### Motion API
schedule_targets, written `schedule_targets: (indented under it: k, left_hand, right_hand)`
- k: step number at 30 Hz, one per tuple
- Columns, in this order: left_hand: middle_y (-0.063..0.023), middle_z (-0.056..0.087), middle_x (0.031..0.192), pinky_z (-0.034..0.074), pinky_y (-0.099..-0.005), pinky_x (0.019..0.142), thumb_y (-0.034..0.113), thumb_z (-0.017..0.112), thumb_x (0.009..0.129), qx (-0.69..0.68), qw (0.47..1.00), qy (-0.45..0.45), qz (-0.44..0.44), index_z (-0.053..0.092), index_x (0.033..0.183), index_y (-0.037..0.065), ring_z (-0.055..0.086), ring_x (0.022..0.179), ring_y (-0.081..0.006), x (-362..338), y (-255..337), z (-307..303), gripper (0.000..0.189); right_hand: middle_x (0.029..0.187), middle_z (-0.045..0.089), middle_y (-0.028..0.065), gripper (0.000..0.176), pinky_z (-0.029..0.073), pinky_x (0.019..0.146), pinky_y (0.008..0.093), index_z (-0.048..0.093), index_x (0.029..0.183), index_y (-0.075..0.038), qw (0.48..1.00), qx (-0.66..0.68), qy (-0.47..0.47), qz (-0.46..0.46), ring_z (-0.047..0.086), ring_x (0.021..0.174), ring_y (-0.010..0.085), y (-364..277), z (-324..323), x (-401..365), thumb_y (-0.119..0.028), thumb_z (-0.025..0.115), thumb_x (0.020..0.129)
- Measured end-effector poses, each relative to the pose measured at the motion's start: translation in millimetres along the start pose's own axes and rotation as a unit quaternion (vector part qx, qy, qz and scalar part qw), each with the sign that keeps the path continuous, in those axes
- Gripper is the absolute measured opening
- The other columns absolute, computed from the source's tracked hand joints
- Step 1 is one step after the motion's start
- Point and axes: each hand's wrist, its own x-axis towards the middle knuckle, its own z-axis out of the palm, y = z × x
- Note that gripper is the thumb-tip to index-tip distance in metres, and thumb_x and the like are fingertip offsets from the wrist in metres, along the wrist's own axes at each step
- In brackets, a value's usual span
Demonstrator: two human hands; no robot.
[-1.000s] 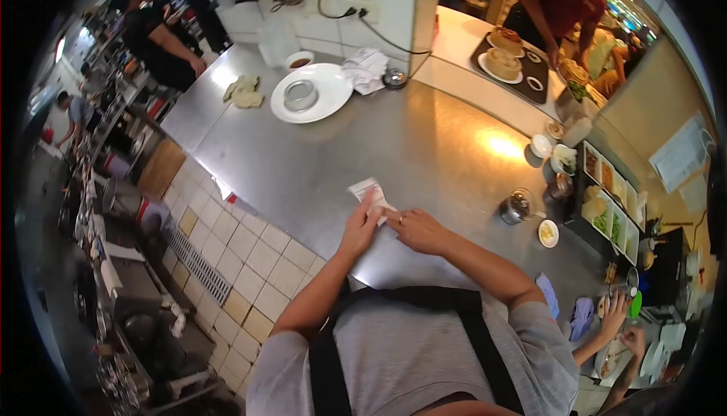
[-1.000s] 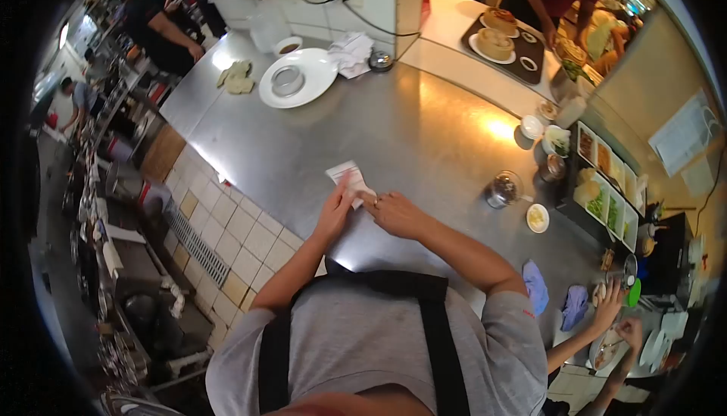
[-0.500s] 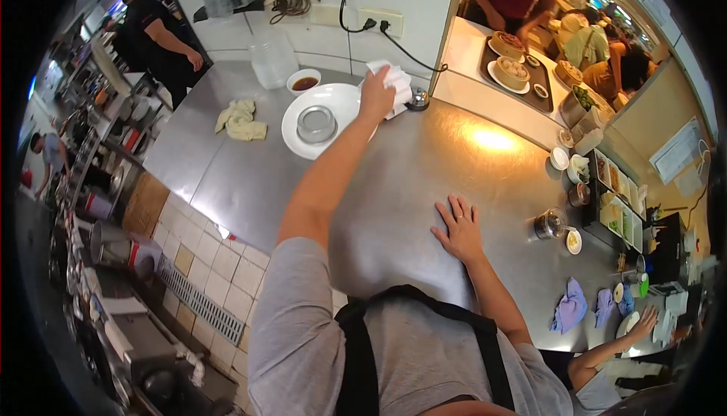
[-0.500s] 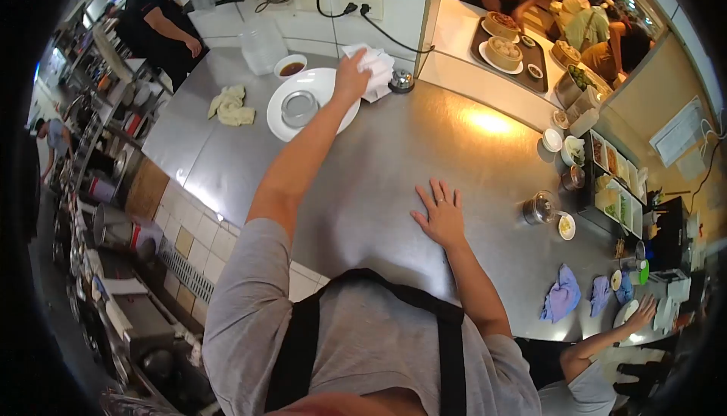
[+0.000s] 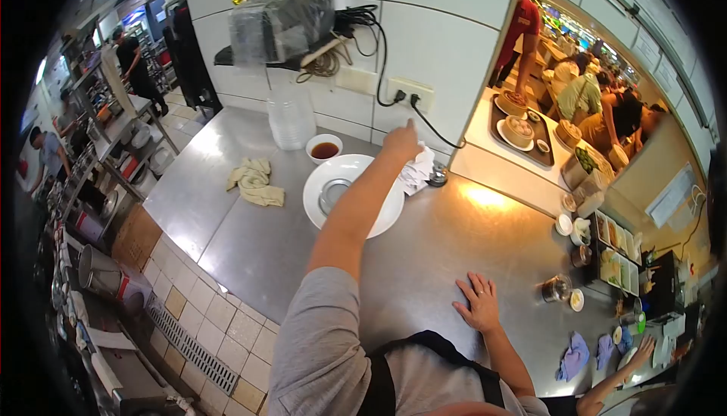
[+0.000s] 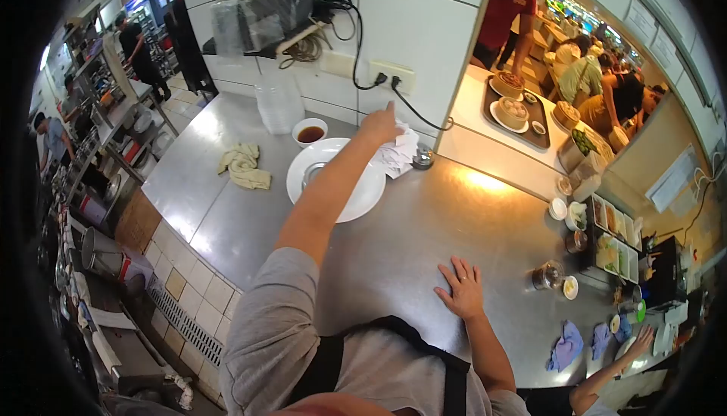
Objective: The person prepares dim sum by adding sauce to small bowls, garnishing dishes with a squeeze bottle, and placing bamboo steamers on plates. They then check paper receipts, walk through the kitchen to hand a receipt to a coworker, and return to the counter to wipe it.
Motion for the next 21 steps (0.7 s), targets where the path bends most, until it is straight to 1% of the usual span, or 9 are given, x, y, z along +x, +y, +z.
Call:
schedule_targets:
  k: [4,5,7,11,12,17,19,20,21]
  left_hand:
    - [-0.0170,0.061,0.098,0.048,-0.0413,0.077,0.025,0.060,0.077,0.051,0.945,0.248,0.206,0.052,0.116,0.005,0.060,0.089,-0.0315,-9.4,15.0,-128.7,0.044]
    - [-0.0144,0.062,0.095,0.049,-0.0412,0.073,0.023,0.058,0.078,0.082,0.873,0.392,0.277,0.057,0.109,0.006,0.059,0.086,-0.0290,1.4,4.3,-152.3,0.035]
    - [-0.0106,0.059,0.086,0.049,-0.0388,0.066,0.014,0.048,0.080,0.133,0.806,0.506,0.278,0.058,0.092,0.004,0.058,0.080,-0.0273,16.1,-10.4,-220.6,0.019]
    - [-0.0205,0.056,0.108,0.038,-0.0438,0.090,0.014,0.050,0.076,0.361,0.690,0.612,0.136,0.061,0.088,-0.003,0.049,0.105,-0.0325,51.1,-83.8,-322.9,0.024]
    - [-0.0193,0.060,0.102,0.035,-0.0470,0.094,0.020,0.049,0.079,0.477,0.693,0.538,0.053,0.064,0.085,-0.001,0.052,0.101,-0.0343,70.4,-117.2,-339.8,0.027]
    - [-0.0159,0.063,0.075,0.039,-0.0426,0.091,0.014,0.041,0.086,0.575,0.679,0.442,0.115,0.058,0.079,0.002,0.062,0.073,-0.0327,158.4,-263.8,-389.0,0.022]
    - [-0.0250,0.052,0.106,0.037,-0.0444,0.093,0.029,0.040,0.084,0.219,0.849,0.480,-0.035,0.038,0.117,0.002,0.052,0.098,-0.0399,151.2,-237.6,-388.9,0.042]
    - [-0.0296,0.046,0.122,0.036,-0.0452,0.093,0.037,0.039,0.084,0.027,0.884,0.452,-0.115,0.029,0.135,0.002,0.046,0.111,-0.0434,144.3,-235.3,-387.4,0.063]
    - [-0.0278,0.049,0.119,0.038,-0.0434,0.092,0.033,0.044,0.083,0.040,0.865,0.498,-0.045,0.033,0.133,0.001,0.049,0.108,-0.0411,153.9,-255.8,-386.2,0.060]
  right_hand:
    - [0.136,0.038,0.0097,0.055,0.022,0.102,0.0527,0.052,0.123,-0.022,1.000,-0.006,-0.002,0.004,0.035,0.125,0.0308,-2.9,-1.0,1.0,-0.044,0.064,0.073]
    - [0.136,0.038,0.0096,0.055,0.022,0.102,0.0528,0.052,0.123,-0.022,1.000,-0.008,-0.001,0.007,0.035,0.124,0.0308,-3.6,-1.1,1.0,-0.044,0.064,0.073]
    - [0.136,0.038,0.0098,0.055,0.022,0.102,0.0531,0.051,0.123,-0.022,1.000,-0.006,0.003,0.007,0.035,0.124,0.0307,-5.1,-1.3,0.2,-0.044,0.063,0.074]
    - [0.134,0.039,0.0102,0.055,0.022,0.102,0.0530,0.050,0.124,-0.022,1.000,-0.006,0.015,0.007,0.034,0.124,0.0301,-3.8,-1.0,-1.0,-0.044,0.062,0.075]
    - [0.134,0.040,0.0102,0.055,0.023,0.101,0.0529,0.049,0.124,-0.022,1.000,-0.004,0.010,-0.001,0.034,0.124,0.0298,-4.6,-2.7,-1.6,-0.044,0.062,0.075]
    - [0.134,0.039,0.0097,0.052,0.024,0.100,0.0521,0.048,0.124,-0.023,1.000,-0.014,0.010,0.000,0.034,0.124,0.0279,3.6,-3.4,-5.5,-0.047,0.056,0.079]
    - [0.135,0.038,0.0093,0.051,0.024,0.101,0.0518,0.048,0.125,-0.024,1.000,-0.019,0.016,0.006,0.033,0.125,0.0273,3.8,-2.7,-8.7,-0.049,0.053,0.081]
    - [0.135,0.038,0.0092,0.051,0.024,0.101,0.0516,0.047,0.125,-0.024,1.000,-0.021,0.014,0.001,0.033,0.125,0.0270,4.3,-2.9,-9.6,-0.050,0.052,0.082]
    - [0.136,0.037,0.0091,0.051,0.024,0.101,0.0515,0.047,0.126,-0.024,1.000,-0.021,0.010,0.006,0.033,0.126,0.0268,4.5,-4.1,-9.0,-0.050,0.051,0.082]
